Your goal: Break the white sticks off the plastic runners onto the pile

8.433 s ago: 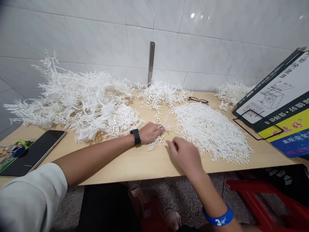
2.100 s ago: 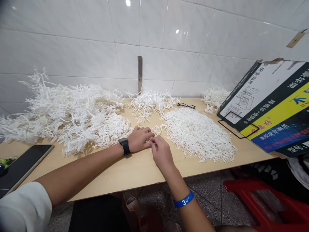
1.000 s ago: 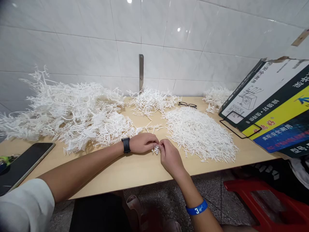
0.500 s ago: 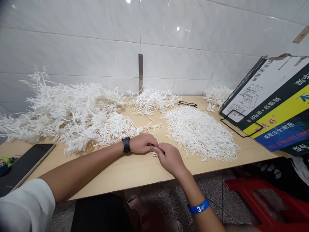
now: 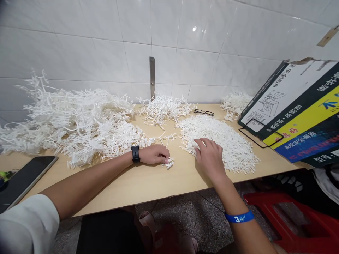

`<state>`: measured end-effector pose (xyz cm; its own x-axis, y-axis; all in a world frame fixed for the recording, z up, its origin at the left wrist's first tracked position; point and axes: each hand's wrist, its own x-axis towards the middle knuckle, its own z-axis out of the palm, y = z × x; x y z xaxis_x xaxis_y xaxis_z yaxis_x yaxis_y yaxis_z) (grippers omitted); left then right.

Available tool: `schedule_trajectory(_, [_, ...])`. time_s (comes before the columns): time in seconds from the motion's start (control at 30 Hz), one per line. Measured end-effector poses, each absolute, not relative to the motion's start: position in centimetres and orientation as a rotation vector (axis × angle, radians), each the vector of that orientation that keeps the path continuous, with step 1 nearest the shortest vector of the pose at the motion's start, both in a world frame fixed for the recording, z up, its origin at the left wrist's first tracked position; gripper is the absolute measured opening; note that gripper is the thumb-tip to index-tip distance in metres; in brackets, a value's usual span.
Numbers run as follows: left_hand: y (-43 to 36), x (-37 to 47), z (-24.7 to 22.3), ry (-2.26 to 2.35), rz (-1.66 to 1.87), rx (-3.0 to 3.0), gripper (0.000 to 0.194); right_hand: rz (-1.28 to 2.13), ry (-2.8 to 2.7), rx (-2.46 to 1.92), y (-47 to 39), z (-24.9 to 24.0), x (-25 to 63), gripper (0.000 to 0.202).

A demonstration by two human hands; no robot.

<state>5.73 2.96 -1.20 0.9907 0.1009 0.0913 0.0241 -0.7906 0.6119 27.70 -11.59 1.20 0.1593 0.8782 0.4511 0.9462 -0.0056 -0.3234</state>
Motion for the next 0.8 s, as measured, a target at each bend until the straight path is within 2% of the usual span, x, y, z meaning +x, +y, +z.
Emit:
schedule_trajectory(0.17, [2.7,5.7,-1.1,0.111,0.176,2.479,0.022,0.371,-1.892,-1.813,-11.2,1.4,23.5,0.030])
schedule_trajectory(0.3, [2.5,5.7,-1.0,0.100,0.205,2.517,0.013,0.548,-2.062,-1.760,-10.7,1.3,21.4,0.034])
schedule_trajectory(0.43, [2.4,5.7,-0.9,0.068,0.187,2.512,0.016,0.891,-2.103,-1.593,-10.2,1.6,22.0,0.037])
schedule_trajectory(0.63, [2.3,6.1,-1.0,-0.057,0.180,2.489,0.015,1.008,-2.057,-1.493,-10.5,1.2,22.9,0.039])
schedule_trajectory(0.8, [2.6,6.2,-1.2,-0.059,0.149,2.438,0.019,0.887,-2.077,-1.528,-11.1,2.3,24.8,0.051])
